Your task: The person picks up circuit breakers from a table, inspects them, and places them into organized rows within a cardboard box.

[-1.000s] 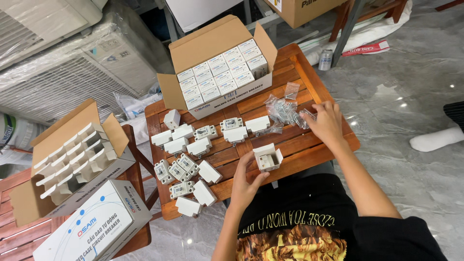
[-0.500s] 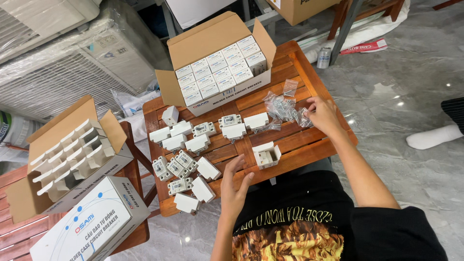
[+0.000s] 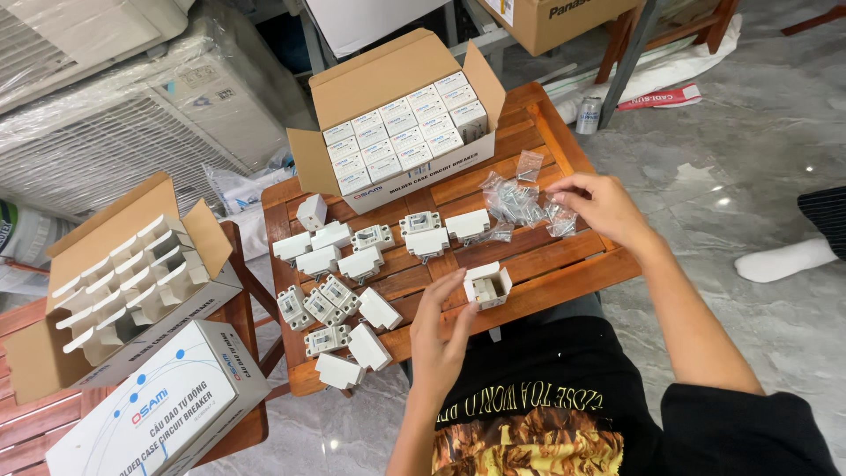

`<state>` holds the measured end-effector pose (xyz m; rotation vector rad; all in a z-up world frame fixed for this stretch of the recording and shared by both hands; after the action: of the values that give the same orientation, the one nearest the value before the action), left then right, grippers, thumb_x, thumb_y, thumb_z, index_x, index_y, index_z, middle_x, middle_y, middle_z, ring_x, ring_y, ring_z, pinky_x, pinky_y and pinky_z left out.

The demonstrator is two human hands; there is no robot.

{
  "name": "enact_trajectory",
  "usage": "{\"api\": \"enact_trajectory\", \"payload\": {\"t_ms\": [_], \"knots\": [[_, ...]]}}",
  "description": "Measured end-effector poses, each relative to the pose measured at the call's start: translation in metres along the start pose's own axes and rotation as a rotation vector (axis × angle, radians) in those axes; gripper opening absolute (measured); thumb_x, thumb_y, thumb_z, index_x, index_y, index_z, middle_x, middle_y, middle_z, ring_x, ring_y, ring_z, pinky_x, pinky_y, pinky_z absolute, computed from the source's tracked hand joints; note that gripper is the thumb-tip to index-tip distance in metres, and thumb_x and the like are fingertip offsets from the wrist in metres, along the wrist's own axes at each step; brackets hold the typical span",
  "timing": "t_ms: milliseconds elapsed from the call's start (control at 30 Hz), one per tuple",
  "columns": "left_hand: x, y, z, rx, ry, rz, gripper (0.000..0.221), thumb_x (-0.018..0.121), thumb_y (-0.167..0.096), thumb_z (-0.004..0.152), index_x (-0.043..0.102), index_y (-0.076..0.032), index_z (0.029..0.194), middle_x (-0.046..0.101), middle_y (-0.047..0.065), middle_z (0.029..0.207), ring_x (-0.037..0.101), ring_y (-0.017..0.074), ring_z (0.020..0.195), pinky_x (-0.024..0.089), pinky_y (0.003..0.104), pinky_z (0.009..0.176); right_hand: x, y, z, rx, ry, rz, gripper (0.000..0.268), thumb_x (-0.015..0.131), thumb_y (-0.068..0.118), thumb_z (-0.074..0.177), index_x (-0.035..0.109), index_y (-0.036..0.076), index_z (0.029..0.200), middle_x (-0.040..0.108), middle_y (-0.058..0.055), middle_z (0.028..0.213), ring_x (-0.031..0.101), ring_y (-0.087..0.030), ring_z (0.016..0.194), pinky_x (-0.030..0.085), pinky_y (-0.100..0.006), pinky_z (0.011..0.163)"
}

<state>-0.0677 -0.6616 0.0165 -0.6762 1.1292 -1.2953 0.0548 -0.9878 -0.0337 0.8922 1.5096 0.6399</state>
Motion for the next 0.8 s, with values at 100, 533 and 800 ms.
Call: {"api": "enact_trajectory", "payload": {"t_ms": [100, 533, 800], "knots": [[0.022, -0.015, 0.021, -0.001, 0.041, -0.063, 0.046, 0.073, -0.019, 0.111, 0.063, -0.009, 0.155, 0.07, 0.014, 0.153, 0.068, 0.0325, 0.144, 0.064, 0.045, 0.111, -0.008, 0.069, -0.04, -0.208, 0.059, 0.057, 0.022, 0.079, 0.01, 0.103, 0.089, 0.011, 0.123, 0.088, -0.007, 0.105, 0.074, -0.016, 0.09, 0.059, -0.036, 0.083], [0.083, 0.032, 0.019, -0.488, 0.042, -0.795, 0.022, 0.074, -0.01, 0.113, 0.084, 0.007, 0.122, 0.085, 0.025, 0.102, 0.086, 0.0324, 0.098, 0.074, 0.048, 0.091, 0.024, 0.155, -0.161, -1.052, -0.162, -0.15, 0.011, 0.087, 0.01, 0.095, 0.086, 0.014, 0.105, 0.084, -0.003, 0.118, 0.078, -0.03, 0.103, 0.065, -0.041, 0.092], [0.068, 0.025, 0.011, -0.467, 0.008, -0.854, 0.035, 0.069, -0.01, 0.114, 0.076, 0.013, 0.139, 0.083, 0.028, 0.117, 0.082, 0.0304, 0.109, 0.071, 0.047, 0.1, 0.037, 0.129, -0.166, -0.931, -0.278, 0.013, 0.012, 0.086, 0.009, 0.097, 0.088, 0.007, 0.109, 0.082, -0.012, 0.128, 0.078, -0.033, 0.109, 0.065, -0.044, 0.095]]}}
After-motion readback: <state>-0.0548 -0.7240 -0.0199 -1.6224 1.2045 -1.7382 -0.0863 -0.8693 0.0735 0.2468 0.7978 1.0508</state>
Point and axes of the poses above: each hand's wrist, its own z-axis towards the middle knuckle, its own x-axis out of the palm, y = z × x, the point moved 9 cm from there along z, towards the middle knuckle
